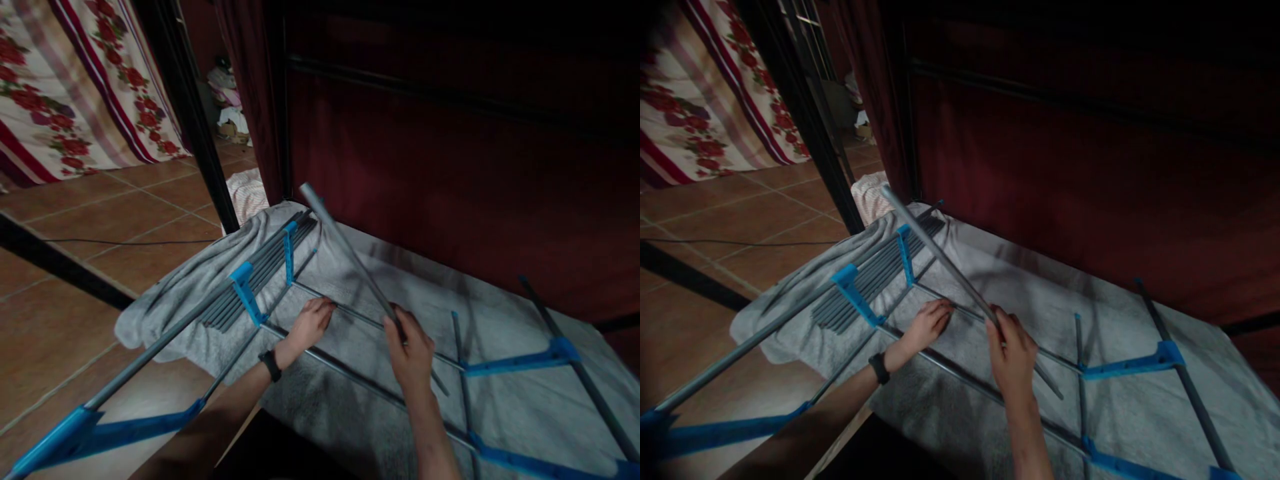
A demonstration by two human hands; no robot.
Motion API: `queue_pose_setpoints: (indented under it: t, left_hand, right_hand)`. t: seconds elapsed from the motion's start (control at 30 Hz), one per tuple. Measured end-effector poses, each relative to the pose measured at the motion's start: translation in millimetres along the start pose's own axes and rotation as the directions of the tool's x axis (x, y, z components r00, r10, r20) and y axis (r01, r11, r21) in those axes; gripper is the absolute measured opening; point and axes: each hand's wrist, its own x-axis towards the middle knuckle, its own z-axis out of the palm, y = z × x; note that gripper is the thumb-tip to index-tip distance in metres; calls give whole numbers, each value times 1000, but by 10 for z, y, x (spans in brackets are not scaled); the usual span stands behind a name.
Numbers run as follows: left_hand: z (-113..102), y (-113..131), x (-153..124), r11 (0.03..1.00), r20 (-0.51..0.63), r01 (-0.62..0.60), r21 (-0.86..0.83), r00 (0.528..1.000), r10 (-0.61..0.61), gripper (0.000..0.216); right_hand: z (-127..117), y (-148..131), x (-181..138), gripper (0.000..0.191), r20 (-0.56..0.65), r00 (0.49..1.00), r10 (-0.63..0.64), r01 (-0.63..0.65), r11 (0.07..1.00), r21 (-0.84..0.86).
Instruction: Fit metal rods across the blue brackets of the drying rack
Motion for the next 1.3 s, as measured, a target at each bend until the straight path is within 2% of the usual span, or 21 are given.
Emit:
queue_pose_setpoints:
  t: [0.07, 0.13, 0.2, 0.3, 0.4, 0.53, 0.63, 0.7, 0.8, 0.87, 0.97, 1.03, 1.1, 1.13, 1.17, 1.23, 1.27, 1.3]
  left_hand:
    - [-26, -44, 32, 983, -38, 86, -162, 995, -93, 26]
    - [-46, -84, 54, 917, -55, 201, -344, 971, -234, 21]
    - [-64, -94, 59, 788, -20, 328, -522, 918, -395, 20]
    - [-115, -17, 34, 508, 124, 447, -736, 828, -547, 23]
    - [-198, 142, -25, 266, 259, 472, -840, 781, -567, 32]
    - [-267, 284, -124, 16, 405, 482, -876, 753, -518, 40]
    - [-267, 255, -172, -111, 446, 466, -878, 712, -543, 27]
    - [-283, 198, -167, -165, 444, 444, -881, 655, -611, 15]
    - [-372, 114, -84, -222, 433, 413, -884, 540, -721, 4]
    - [-456, 76, 4, -228, 405, 390, -892, 469, -785, 16]
    - [-550, 50, 120, -213, 357, 364, -907, 393, -847, 29]
    - [-573, 48, 160, -213, 348, 365, -907, 360, -866, 32]
    - [-569, 49, 170, -212, 342, 367, -906, 339, -876, 32]
    - [-561, 47, 169, -212, 342, 367, -906, 336, -878, 30]
    - [-552, 43, 168, -213, 343, 369, -905, 333, -878, 29]
    - [-534, 28, 172, -215, 344, 379, -900, 314, -885, 25]
    - [-525, 18, 179, -218, 348, 387, -896, 304, -887, 25]
    - [-516, 9, 190, -219, 350, 397, -891, 295, -889, 25]
  right_hand:
    - [205, 11, -122, 32, 154, 988, -26, 34, 998, -48]
    - [358, 56, -236, 35, 257, 966, -12, 36, 995, -89]
    - [457, 142, -354, 36, 318, 948, 10, 23, 995, -99]
    - [518, 309, -546, 36, 369, 928, 51, -10, 994, -111]
    - [534, 434, -722, 37, 402, 912, 82, -17, 987, -162]
    - [608, 440, -867, 39, 485, 871, 81, 18, 980, -198]
    - [681, 384, -915, 39, 515, 851, 103, 21, 973, -230]
    - [685, 388, -933, 40, 520, 845, 125, 16, 966, -258]
    - [563, 532, -965, 42, 479, 856, 194, -31, 944, -327]
    - [387, 710, -1006, 43, 391, 882, 262, -103, 917, -384]
    - [41, 1005, -1100, 38, 176, 918, 355, -248, 861, -444]
    - [-173, 1165, -1168, 34, 0, 910, 414, -371, 816, -444]
    - [-323, 1271, -1224, 35, -191, 845, 499, -534, 775, -339]
    - [-367, 1304, -1246, 40, -278, 771, 573, -630, 748, -209]
    - [-390, 1324, -1263, 47, -338, 671, 660, -711, 702, -41]
    - [-391, 1330, -1288, 57, -349, 463, 815, -778, 562, 281]
    - [-376, 1321, -1296, 57, -294, 385, 875, -770, 480, 421]
    - [-358, 1307, -1301, 54, -216, 333, 918, -743, 396, 539]
